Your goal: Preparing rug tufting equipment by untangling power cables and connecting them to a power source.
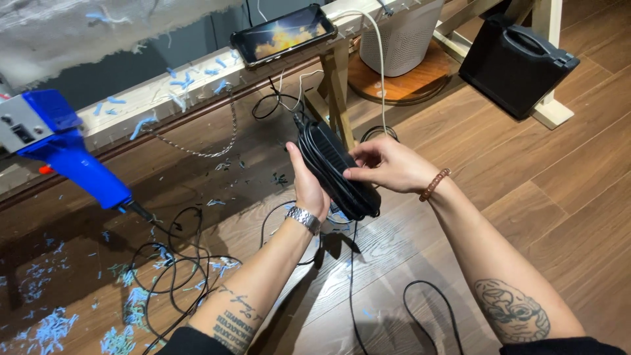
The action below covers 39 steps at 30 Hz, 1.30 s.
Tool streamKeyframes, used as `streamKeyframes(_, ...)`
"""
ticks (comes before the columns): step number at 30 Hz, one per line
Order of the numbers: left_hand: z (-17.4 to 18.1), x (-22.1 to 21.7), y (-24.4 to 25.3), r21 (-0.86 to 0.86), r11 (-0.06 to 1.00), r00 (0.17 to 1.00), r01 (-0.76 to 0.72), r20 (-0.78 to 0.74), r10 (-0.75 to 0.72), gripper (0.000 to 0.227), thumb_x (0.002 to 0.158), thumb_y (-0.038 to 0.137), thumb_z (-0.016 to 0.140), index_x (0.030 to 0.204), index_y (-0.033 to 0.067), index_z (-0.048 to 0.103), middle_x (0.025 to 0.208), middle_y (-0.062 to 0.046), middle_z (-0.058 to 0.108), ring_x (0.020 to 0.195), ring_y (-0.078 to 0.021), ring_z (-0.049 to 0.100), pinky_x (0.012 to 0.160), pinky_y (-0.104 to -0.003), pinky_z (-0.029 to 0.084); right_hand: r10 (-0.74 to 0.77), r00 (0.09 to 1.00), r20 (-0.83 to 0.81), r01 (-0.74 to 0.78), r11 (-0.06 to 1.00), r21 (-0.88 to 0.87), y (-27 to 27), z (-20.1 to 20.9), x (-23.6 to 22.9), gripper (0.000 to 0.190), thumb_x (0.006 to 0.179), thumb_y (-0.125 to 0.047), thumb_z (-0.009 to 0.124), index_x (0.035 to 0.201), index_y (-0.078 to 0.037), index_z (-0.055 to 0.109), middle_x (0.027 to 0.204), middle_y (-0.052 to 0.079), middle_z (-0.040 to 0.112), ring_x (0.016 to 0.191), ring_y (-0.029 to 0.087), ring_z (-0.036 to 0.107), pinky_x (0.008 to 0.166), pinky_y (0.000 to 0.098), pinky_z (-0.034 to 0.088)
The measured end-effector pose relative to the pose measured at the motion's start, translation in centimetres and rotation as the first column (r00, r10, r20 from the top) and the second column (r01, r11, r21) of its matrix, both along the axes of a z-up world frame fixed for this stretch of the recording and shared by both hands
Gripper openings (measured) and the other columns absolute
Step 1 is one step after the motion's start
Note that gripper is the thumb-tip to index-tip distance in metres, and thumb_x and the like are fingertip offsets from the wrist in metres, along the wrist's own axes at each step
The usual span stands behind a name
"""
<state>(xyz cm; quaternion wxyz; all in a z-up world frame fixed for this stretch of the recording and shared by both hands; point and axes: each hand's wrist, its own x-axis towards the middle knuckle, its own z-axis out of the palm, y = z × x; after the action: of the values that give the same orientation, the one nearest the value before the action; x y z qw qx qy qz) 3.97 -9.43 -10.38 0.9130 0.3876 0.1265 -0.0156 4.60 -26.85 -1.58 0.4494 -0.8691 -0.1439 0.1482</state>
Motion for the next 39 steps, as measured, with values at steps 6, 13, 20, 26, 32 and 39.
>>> streamKeyframes(6,3.5,0.2,-2.5,0.282,0.924,0.949,0.260,-0.248,-0.192,0.110,0.089,0.090,0.027,0.159,0.0073,0.043,0.155,-0.017,0.054,0.137,-0.0307,0.057,0.107,-0.041,0.053,0.118,0.966,-0.231,-0.115,0.993,0.026,-4.3,-1.6,4.3,0.021,0.088,-0.019,0.079,0.106,-0.008,0.081,0.089,-0.002,0.069,0.086,0.013,0.061,0.077,0.0258,0.052)
streamKeyframes(13,2.9,4.6,-3.5,0.625,0.469,0.780,0.624,-0.541,-0.316,0.104,0.088,0.092,0.031,0.154,0.0144,0.053,0.146,-0.009,0.063,0.134,-0.0238,0.058,0.099,-0.033,0.059,0.148,0.934,-0.326,-0.198,0.972,-0.126,-14.3,-1.3,11.5,0.030,0.087,-0.021,0.081,0.113,-0.006,0.077,0.099,0.003,0.069,0.094,0.017,0.065,0.088,0.0322,0.056)
streamKeyframes(20,1.7,9.2,-6.4,0.832,0.029,0.760,0.554,-0.492,-0.424,0.055,0.084,0.074,0.067,0.114,0.0293,0.080,0.113,0.002,0.079,0.118,-0.0204,0.071,0.102,-0.033,0.054,0.224,0.960,-0.166,-0.271,0.613,-0.742,-19.8,2.0,16.3,0.041,0.090,-0.038,0.074,0.124,-0.015,0.073,0.119,0.007,0.080,0.120,0.027,0.073,0.103,0.0427,0.058)
streamKeyframes(26,-0.7,11.4,-12.6,0.819,0.174,0.778,0.547,-0.421,-0.466,0.052,0.085,0.064,0.074,0.119,0.0244,0.078,0.111,-0.003,0.078,0.114,-0.0190,0.071,0.100,-0.033,0.055,0.308,0.950,0.052,-0.051,0.316,-0.947,-25.6,-9.0,25.3,0.046,0.088,-0.051,0.070,0.125,-0.024,0.070,0.127,0.001,0.075,0.127,0.024,0.067,0.106,0.0443,0.053)
streamKeyframes(32,-7.3,18.4,-21.5,0.716,0.347,0.784,0.605,-0.461,-0.416,0.081,0.087,0.065,0.071,0.153,0.0232,0.048,0.143,-0.009,0.062,0.133,-0.0178,0.060,0.113,-0.034,0.049,0.409,0.880,0.243,0.126,0.291,-0.948,-28.3,-15.0,32.5,0.035,0.097,-0.034,0.058,0.131,-0.030,0.063,0.128,-0.010,0.069,0.119,0.017,0.067,0.101,0.0400,0.053)
streamKeyframes(39,-6.7,22.1,-25.3,0.569,0.493,0.752,0.659,-0.518,-0.408,0.098,0.098,0.058,0.061,0.169,0.0161,0.009,0.171,-0.021,0.022,0.158,-0.0306,0.028,0.128,-0.046,0.030,0.370,0.881,0.293,0.147,0.374,-0.916,-28.7,-18.7,37.4,0.036,0.100,-0.014,0.050,0.131,-0.028,0.062,0.123,-0.010,0.067,0.102,0.023,0.076,0.087,0.0417,0.062)
